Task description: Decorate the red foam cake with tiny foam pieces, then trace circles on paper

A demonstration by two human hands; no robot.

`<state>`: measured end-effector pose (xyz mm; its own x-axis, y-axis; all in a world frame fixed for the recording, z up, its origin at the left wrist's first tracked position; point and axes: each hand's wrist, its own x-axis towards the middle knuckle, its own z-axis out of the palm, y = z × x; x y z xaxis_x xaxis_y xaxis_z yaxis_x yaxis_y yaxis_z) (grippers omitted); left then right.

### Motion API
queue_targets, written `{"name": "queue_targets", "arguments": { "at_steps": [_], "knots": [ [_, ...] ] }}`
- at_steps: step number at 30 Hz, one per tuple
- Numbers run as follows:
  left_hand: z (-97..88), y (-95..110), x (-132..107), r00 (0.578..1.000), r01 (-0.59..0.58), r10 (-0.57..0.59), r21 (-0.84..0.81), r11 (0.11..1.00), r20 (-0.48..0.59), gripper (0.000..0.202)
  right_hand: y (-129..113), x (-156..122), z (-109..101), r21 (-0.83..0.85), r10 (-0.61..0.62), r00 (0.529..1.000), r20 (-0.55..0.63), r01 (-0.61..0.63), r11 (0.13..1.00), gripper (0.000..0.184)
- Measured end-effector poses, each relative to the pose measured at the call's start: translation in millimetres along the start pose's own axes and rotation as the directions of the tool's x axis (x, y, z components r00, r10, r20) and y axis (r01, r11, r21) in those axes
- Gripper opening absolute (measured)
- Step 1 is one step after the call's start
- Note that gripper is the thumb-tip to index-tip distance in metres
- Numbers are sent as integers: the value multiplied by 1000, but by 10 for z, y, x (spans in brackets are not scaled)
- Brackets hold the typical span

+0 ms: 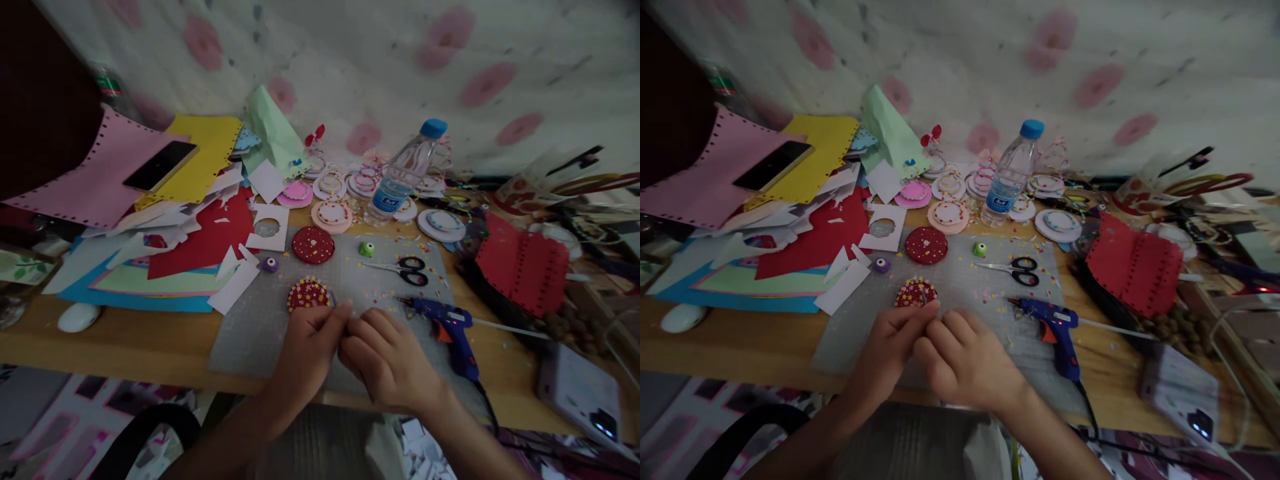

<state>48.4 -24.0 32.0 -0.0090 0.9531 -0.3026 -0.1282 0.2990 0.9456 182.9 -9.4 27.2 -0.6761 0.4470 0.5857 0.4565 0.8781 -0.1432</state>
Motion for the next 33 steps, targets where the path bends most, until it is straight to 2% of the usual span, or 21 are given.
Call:
{"name": "queue_targets", "arguments": {
  "at_steps": [2, 4, 6, 8, 9, 10, 12, 14, 15, 17, 20, 24, 33],
  "knots": [
    [8, 38, 36, 1000, 12, -12, -23, 1000, -6, 57, 73, 10, 59, 39, 18, 1000, -17, -17, 999, 31],
    [-20, 73, 28, 998, 52, -51, -38, 998, 39, 56, 154, 9, 158, 227, 126, 983, -135, -93, 969, 29],
    [-104, 83, -5, 999, 23, -23, 7, 1000, 38, 53, 229, 5, 279, 466, 308, 908, -283, -150, 872, 27],
    [-240, 44, -25, 989, -128, 137, 134, 983, -58, 45, 287, -2, 393, 644, 496, 790, -362, -173, 746, 24],
    [-320, 3, -19, 959, -225, 256, 222, 949, -119, 37, 307, -10, 440, 713, 571, 741, -353, -182, 677, 22],
    [-400, -50, 2, 912, -318, 381, 321, 892, -155, 27, 323, -23, 478, 776, 633, 708, -313, -194, 601, 20],
    [-542, -179, 81, 813, -440, 569, 512, 738, -122, 18, 341, -59, 526, 886, 717, 670, -190, -198, 420, 18],
    [-635, -312, 187, 761, -496, 649, 638, 589, -7, 27, 348, -96, 543, 927, 727, 681, -94, -205, 313, 19],
    [-659, -371, 240, 754, -510, 655, 671, 539, 47, 33, 350, -109, 543, 933, 726, 685, -65, -216, 288, 19],
    [-673, -462, 325, 765, -516, 634, 695, 501, 111, 42, 353, -119, 535, 937, 733, 680, -28, -239, 257, 19],
    [-661, -535, 392, 781, -524, 606, 683, 508, 149, 44, 360, -102, 511, 939, 743, 670, 5, -258, 227, 20],
    [-675, -562, 411, 781, -546, 600, 655, 522, 173, 41, 369, -78, 479, 941, 738, 673, 60, -283, 182, 19],
    [-697, -567, 439, 798, -534, 578, 642, 550, 169, 35, 367, -118, 466, 937, 719, 680, 143, -327, 123, 18]
  ]
}}
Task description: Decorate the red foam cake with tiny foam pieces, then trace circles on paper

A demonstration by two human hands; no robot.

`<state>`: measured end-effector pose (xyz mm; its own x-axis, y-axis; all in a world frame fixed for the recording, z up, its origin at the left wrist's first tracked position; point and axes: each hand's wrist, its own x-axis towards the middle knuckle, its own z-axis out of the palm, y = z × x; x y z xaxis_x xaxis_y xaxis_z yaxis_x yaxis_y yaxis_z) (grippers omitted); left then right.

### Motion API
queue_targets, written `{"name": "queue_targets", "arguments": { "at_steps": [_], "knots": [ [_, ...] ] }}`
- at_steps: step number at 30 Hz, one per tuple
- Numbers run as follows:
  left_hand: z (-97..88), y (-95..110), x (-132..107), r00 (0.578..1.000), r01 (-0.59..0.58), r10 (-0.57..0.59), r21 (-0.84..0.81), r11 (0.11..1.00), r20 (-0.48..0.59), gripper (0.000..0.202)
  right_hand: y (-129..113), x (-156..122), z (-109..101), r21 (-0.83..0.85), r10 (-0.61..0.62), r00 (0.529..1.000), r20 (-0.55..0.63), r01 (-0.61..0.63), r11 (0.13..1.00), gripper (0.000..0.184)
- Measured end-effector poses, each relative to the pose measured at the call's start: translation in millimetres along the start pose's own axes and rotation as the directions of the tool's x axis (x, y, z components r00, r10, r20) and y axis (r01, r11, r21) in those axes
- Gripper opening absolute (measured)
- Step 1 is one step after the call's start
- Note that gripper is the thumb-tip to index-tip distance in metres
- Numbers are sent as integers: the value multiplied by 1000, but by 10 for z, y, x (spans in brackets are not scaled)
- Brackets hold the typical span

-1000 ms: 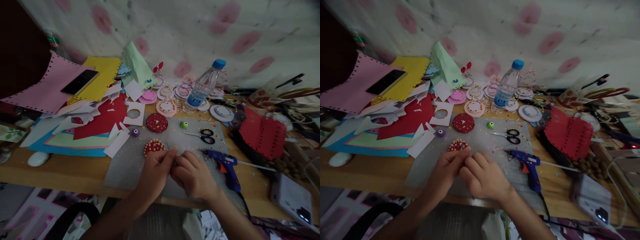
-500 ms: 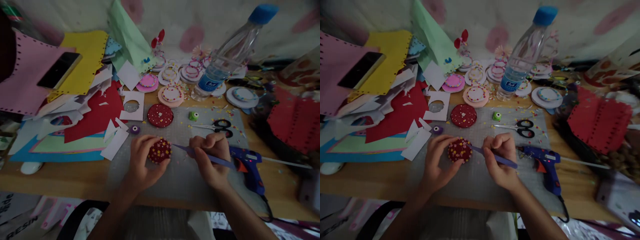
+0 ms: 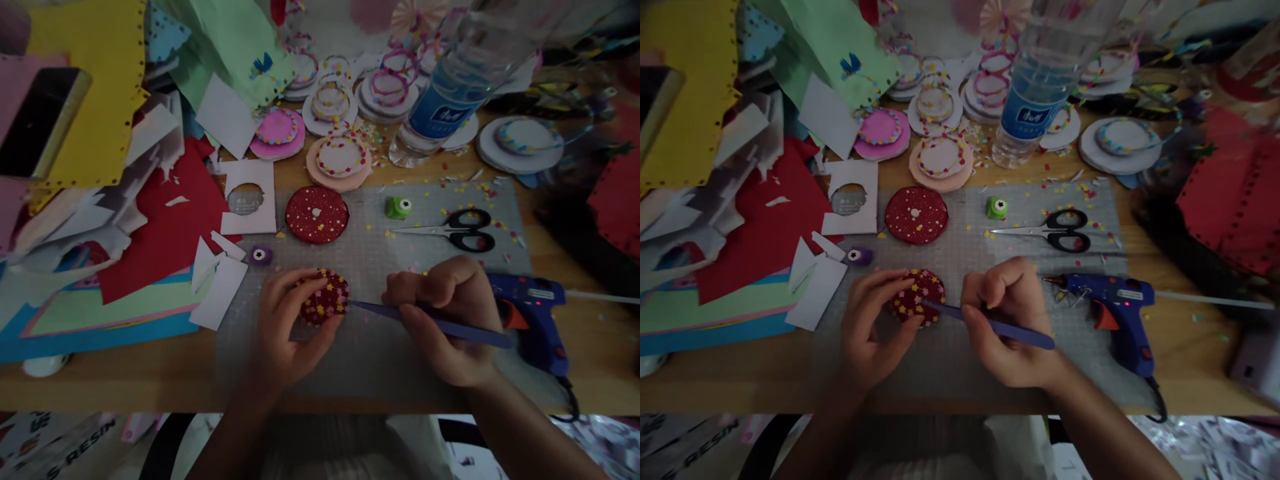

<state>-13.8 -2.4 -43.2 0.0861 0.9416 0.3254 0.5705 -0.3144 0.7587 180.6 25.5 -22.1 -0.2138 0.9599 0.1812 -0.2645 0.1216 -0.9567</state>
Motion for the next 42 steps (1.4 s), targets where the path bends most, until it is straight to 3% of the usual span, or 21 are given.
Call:
{"name": "queue_targets", "arguments": {
  "at_steps": [34, 42],
  "knots": [
    [1, 3, 14, 999, 35, -35, 13, 999, 26, 33, 11, 0, -5, -140, -18, 1000, -9, 17, 990, 19],
    [-6, 13, 2, 999, 37, -37, 24, 999, 27, 31, 3, 14, -4, -92, 1, 1000, 18, 0, 996, 19]
  ]
}}
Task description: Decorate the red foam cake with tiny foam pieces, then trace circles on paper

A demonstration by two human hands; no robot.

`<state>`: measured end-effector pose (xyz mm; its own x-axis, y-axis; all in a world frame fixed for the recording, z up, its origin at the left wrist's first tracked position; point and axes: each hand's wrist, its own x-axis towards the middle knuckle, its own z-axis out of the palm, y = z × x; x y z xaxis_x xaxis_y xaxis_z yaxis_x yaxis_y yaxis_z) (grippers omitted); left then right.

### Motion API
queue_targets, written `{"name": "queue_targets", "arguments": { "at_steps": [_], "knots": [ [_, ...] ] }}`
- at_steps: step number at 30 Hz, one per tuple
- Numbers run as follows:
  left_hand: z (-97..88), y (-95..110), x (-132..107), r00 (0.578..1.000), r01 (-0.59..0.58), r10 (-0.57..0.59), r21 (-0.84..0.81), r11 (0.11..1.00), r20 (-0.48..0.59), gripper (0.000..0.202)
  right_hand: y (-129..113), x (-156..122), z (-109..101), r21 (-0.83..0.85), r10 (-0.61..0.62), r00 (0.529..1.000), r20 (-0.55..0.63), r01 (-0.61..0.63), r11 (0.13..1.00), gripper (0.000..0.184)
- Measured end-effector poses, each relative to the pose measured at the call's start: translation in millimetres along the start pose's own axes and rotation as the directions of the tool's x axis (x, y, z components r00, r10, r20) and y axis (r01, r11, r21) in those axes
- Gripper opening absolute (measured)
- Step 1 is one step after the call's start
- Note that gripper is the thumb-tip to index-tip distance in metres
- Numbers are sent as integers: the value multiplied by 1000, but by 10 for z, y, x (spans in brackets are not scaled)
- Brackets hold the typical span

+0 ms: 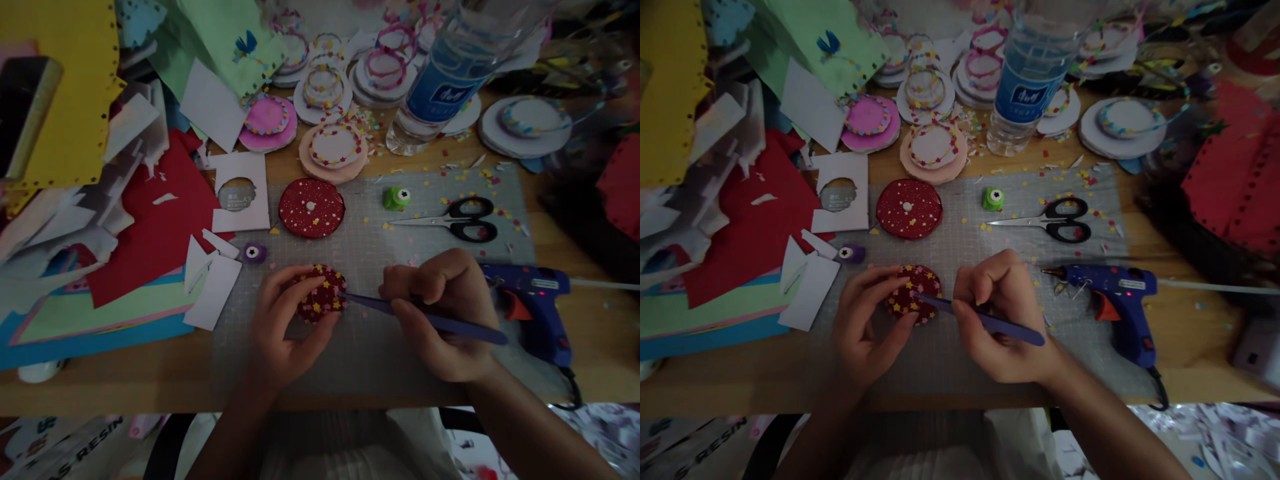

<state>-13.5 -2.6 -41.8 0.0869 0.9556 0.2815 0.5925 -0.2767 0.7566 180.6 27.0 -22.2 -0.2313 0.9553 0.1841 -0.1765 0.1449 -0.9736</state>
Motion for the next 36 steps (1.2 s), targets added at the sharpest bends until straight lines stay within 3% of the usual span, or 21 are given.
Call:
{"name": "queue_targets", "arguments": {
  "at_steps": [7, 16, 36],
  "knots": [
    [5, -8, -4, 1000, 2, -2, -12, 1000, 1, 33, -16, 11, 16, 21, 0, 998, -57, 1, 1000, 21],
    [4, -14, -6, 1000, -3, 3, -2, 1000, -1, 33, -13, 21, 7, 42, 5, 1000, 0, -5, 999, 20],
    [-5, -9, 1, 1000, -20, 20, -42, 999, 0, 34, -29, 10, 7, 61, 23, 999, -40, -20, 998, 19]
  ]
}}
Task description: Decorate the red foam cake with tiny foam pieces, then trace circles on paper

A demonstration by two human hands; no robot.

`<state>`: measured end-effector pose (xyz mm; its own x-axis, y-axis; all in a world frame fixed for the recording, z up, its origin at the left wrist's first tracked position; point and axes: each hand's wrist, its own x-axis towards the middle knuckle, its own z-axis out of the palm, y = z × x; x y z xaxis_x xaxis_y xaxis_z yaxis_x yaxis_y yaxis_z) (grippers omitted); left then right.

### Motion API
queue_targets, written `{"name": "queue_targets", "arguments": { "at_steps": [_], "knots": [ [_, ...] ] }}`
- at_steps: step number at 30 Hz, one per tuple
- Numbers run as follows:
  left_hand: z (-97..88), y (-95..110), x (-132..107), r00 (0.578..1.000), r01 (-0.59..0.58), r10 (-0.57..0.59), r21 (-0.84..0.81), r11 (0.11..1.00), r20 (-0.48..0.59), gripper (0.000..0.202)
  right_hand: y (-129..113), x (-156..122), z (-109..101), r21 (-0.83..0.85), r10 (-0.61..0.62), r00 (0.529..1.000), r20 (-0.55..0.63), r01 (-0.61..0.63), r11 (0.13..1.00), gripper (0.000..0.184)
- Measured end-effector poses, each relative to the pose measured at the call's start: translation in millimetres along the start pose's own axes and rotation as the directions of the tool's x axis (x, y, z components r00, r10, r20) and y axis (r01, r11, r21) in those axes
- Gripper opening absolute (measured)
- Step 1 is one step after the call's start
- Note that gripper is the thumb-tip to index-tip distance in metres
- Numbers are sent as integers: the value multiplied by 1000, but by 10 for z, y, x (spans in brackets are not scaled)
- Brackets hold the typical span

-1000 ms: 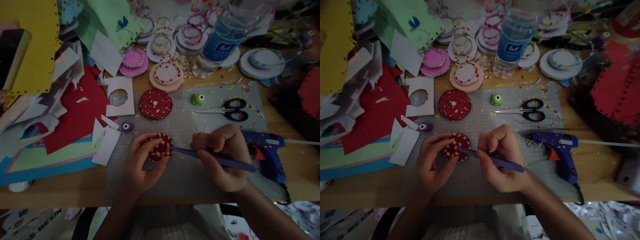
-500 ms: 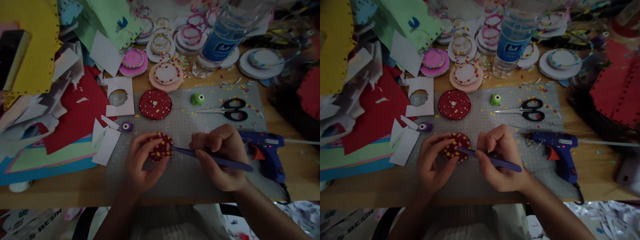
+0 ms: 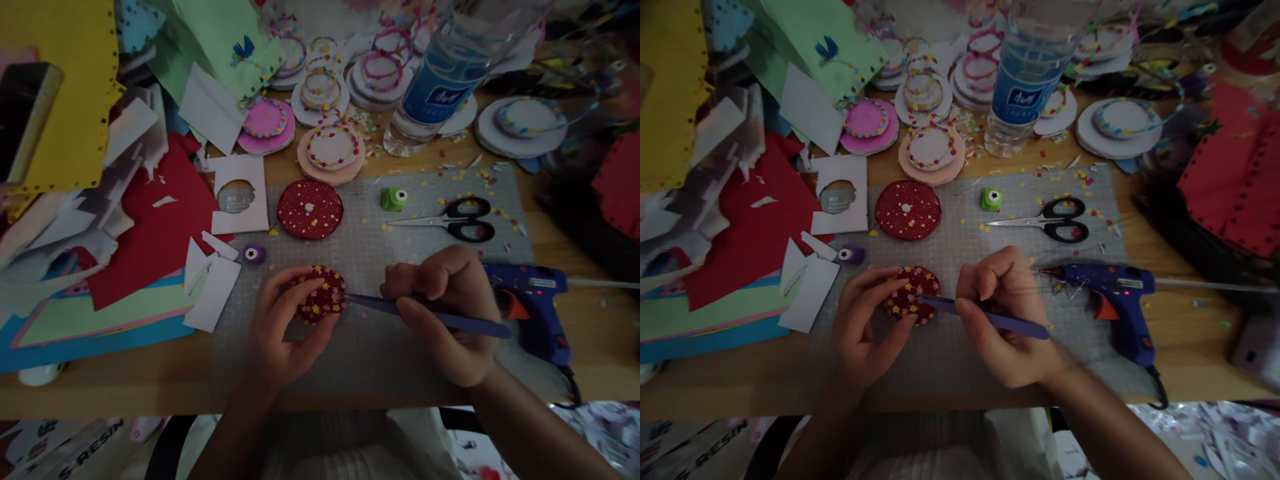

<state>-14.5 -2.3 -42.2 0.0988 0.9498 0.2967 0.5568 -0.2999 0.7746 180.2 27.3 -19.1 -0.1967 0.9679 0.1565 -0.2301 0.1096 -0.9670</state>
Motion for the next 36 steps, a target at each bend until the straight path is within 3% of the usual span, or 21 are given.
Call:
{"name": "queue_targets", "arguments": {
  "at_steps": [5, 10, 22, 24, 28, 30, 36],
  "knots": [
    [-5, 3, 11, 1000, -7, 7, 5, 1000, -6, 32, -12, -7, 1, -2, 21, 999, -46, -21, 1000, 19],
    [-3, 6, -3, 1000, -10, 10, 3, 1000, -7, 34, 3, -19, -10, 39, 25, 1000, 7, -25, 999, 19],
    [12, -4, 10, 1000, -17, 16, -13, 1000, -10, 32, -5, 7, -1, 11, 7, 1000, 10, -7, 1000, 19],
    [13, -8, 6, 1000, -13, 12, -9, 1000, -9, 33, -12, -5, -3, -21, 8, 1000, -28, -8, 1000, 19],
    [19, -19, 1, 1000, -17, 17, -9, 1000, -16, 32, -26, -43, -6, 6, -29, 970, -242, 31, 1000, 20],
    [19, -20, 3, 1000, -16, 16, -13, 1000, -13, 32, -22, -57, -11, 35, -53, 961, -273, 65, 997, 17],
    [10, -22, 10, 1000, -17, 17, -16, 1000, -3, 34, 38, -43, -74, -58, -137, 991, -10, 136, 989, 17]
  ]
}}
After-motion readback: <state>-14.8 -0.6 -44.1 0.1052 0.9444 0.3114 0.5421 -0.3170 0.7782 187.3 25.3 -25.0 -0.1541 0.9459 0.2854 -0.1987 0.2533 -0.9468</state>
